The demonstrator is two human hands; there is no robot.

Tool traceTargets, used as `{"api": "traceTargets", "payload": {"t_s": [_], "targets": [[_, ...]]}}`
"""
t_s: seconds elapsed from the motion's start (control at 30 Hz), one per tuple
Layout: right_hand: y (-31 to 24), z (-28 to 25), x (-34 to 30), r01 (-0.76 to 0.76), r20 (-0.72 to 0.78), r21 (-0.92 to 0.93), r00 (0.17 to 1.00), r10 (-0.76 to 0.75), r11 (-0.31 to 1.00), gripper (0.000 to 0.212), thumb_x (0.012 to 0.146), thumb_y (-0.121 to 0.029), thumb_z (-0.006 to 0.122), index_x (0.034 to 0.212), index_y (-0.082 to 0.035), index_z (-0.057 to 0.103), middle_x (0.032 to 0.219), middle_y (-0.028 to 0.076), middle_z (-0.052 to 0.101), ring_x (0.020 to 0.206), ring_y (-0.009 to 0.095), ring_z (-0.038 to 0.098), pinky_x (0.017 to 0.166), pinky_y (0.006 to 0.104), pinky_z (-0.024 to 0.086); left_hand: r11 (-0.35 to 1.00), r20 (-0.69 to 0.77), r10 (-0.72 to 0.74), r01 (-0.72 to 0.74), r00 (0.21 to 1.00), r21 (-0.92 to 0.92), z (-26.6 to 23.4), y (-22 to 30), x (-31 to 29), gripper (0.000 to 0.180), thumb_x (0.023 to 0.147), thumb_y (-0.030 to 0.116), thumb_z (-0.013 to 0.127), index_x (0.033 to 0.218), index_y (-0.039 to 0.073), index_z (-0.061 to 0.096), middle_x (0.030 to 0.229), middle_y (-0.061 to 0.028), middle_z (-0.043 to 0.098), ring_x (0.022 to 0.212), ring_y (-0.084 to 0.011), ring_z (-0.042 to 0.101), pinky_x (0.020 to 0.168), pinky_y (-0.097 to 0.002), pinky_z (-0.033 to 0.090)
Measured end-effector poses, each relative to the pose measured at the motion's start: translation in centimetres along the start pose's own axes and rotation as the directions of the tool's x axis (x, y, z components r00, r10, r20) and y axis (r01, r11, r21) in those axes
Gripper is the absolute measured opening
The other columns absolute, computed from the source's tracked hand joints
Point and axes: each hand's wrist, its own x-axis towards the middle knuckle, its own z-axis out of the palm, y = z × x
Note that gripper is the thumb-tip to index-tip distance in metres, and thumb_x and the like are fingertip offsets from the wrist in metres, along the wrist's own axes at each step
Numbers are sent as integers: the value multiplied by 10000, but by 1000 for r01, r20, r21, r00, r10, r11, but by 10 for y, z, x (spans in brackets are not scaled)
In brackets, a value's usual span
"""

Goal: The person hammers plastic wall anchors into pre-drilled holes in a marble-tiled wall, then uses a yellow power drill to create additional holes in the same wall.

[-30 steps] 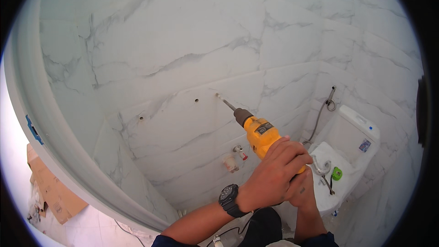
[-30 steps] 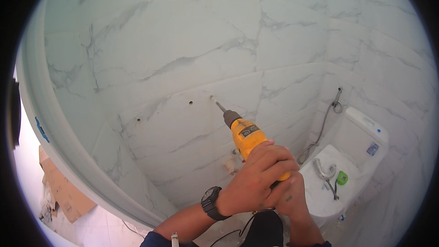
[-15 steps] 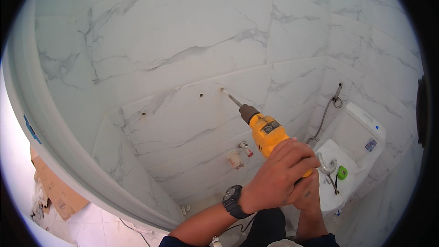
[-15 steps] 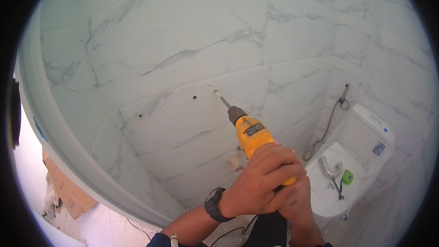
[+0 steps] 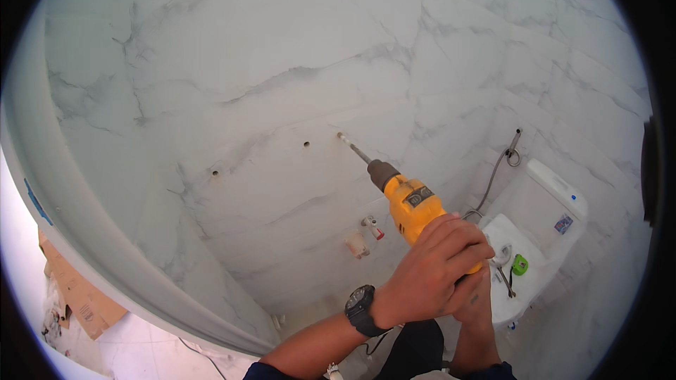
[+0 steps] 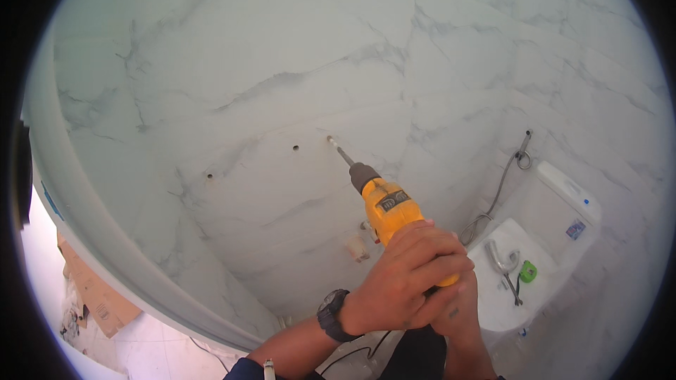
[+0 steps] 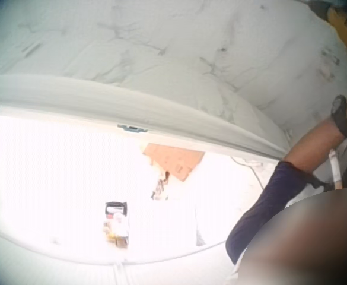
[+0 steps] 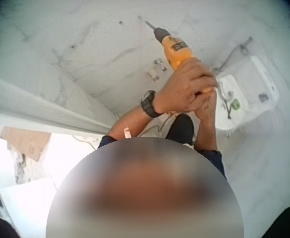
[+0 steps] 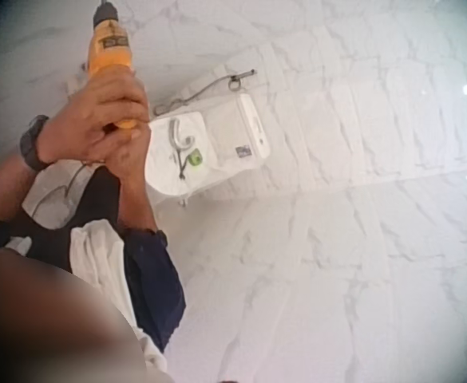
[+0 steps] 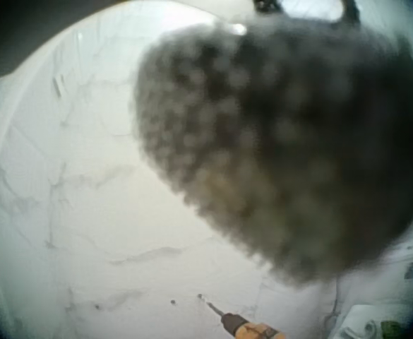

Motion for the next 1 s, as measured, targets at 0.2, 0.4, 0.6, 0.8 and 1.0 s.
{"api": "traceTargets", "payload": {"t_s": [0.2,0.4,0.6,0.8,1.0], "targets": [[1,-2,-5,-59,60,2,996,59,998,498,980,-301,643,1368,3,572,1333,163,628,1219,318,639,990,420,514,999,-24,15,-15,1000,-31,-2,-1,2,327,828,112,746,1152,81,718,1177,-86,653,1150,-312,631,1148,-549,429],[-5,-1,-12,-117,-56,-65,992,114,991,380,955,-251,651,1220,21,658,1137,153,722,1024,275,713,844,379,551,998,-32,15,-17,999,-59,-3,1,2,291,841,106,749,1127,67,723,1138,-88,652,1127,-312,630,1155,-550,422],[-12,6,-14,-185,-147,114,968,201,976,381,1013,-268,595,1202,59,644,1099,149,713,1014,224,688,825,368,550,995,-55,32,-37,998,-93,-7,0,3,258,846,109,763,1096,53,734,1119,-96,663,1111,-326,625,1158,-542,415],[-21,21,-17,-267,-220,-41,942,252,963,307,988,-201,627,1179,39,638,1054,119,712,952,201,675,785,376,543,986,-40,11,-18,999,-164,-14,2,4,255,825,104,774,1075,60,748,1118,-96,673,1130,-340,612,1162,-529,407],[-18,21,-18,-275,-228,-9,937,266,961,286,923,-174,702,1116,32,655,1016,107,717,930,189,674,759,361,537,992,-29,14,-18,999,-127,-12,3,3,262,825,107,775,1082,64,752,1118,-87,679,1122,-331,621,1157,-530,416]]}}
